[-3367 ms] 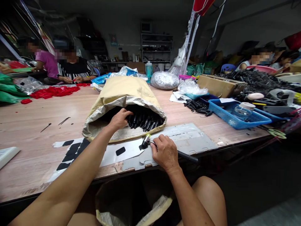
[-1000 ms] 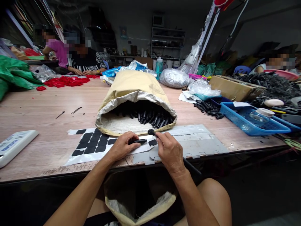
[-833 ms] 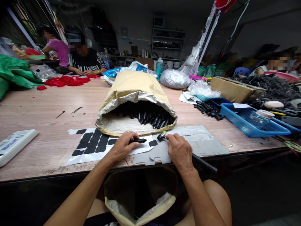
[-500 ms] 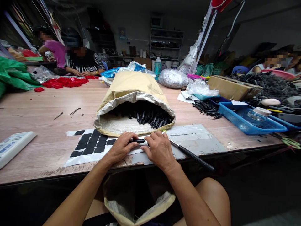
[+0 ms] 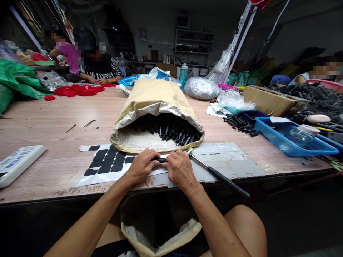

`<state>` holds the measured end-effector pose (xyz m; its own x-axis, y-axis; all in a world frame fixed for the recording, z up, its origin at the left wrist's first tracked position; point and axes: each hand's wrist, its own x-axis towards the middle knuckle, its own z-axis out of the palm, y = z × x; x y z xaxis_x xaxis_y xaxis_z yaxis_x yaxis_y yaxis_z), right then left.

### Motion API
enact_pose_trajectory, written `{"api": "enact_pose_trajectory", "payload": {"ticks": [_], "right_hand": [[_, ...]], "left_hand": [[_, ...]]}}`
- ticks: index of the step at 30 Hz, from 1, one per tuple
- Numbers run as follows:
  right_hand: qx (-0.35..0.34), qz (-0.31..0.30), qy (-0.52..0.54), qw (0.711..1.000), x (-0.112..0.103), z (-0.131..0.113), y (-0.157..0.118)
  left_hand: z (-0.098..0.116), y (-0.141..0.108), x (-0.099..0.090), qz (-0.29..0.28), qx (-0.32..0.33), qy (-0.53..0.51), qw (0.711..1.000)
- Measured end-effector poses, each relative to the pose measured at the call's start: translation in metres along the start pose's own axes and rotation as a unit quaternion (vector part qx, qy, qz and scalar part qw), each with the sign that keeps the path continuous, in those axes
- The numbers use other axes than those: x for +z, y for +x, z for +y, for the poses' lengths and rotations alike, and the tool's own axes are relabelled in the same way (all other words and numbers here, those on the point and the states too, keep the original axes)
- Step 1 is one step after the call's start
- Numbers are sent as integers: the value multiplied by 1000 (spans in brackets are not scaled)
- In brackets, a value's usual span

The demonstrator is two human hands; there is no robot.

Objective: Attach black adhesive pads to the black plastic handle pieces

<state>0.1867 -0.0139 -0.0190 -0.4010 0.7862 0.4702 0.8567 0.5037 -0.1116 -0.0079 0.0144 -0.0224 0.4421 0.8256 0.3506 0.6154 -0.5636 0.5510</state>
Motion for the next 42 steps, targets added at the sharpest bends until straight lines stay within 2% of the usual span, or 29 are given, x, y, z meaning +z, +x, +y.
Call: {"api": "enact_pose_trajectory", "payload": {"ticks": [4,11,15,25,35,39,42], "right_hand": [[9,1,42,999,-3,4,-1],[41,61,98,992,-14,15,-10],[48,41,80,995,-18,14,-12],[-13,-21,32,999,-11,6,4],[-17,3,68,997,0,-1,3],[-2,8,54,999,-12,3,-2],[52,44,34,997,-28,20,-16]], "left_hand": [[1,0,-1,1,-8,-11,1000],[0,-1,-3,-10,-10,-42,999],[-1,-1,-2,-11,-5,-39,999],[-1,-1,-2,-16,32,-11,999],[1,-1,-1,-7,33,33,999],[3,-2,-2,9,19,15,1000],[4,-2,-2,16,5,5,1000]]}}
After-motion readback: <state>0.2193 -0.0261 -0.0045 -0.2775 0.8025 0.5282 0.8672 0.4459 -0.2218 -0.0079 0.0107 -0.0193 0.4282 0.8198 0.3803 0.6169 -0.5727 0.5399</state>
